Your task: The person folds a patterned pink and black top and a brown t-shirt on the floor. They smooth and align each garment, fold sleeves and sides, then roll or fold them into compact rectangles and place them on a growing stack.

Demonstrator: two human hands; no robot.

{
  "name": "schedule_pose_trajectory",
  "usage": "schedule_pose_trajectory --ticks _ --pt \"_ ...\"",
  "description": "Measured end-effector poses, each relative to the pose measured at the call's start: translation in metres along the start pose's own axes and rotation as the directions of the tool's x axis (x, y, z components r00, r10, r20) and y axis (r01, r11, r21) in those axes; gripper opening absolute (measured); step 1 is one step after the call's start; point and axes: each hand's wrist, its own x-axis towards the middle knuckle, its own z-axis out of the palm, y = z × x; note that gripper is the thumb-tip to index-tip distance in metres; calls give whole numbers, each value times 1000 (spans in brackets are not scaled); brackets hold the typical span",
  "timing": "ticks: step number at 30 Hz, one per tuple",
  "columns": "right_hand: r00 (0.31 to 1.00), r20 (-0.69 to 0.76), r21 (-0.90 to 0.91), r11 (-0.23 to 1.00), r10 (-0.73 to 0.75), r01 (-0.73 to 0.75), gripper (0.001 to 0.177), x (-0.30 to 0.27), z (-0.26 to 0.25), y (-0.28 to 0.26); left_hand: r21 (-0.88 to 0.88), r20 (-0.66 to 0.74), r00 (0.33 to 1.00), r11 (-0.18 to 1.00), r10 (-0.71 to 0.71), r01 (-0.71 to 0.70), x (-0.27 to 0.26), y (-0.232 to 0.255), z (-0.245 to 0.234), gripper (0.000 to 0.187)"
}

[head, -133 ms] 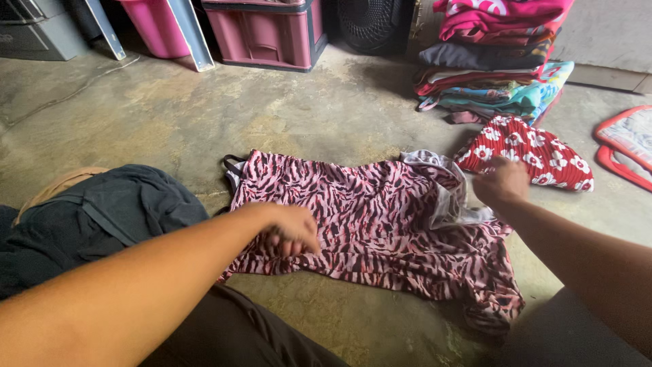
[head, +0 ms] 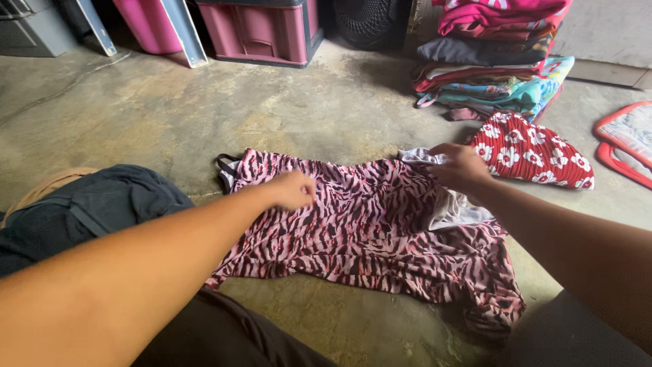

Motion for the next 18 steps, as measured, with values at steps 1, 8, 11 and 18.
schedule_pose_trajectory --ticks 1,8,11,18 --pt "995 91 90 995 35 -43 39 6 12 -1 27 -154 986 998 63 -60 19 -17 6 18" --pt "905 -20 346 852 425 -393 21 60 32 37 251 -94 962 929 -256 272 82 -48 14 26" --pt "841 -363 607 787 402 -114 21 50 18 80 193 -345 934 967 -94 169 62 -58 20 21" --pt "938 -274 -228 933 213 -279 32 14 7 94 143 -401 908 987 126 -74 -3 -64 30 41"
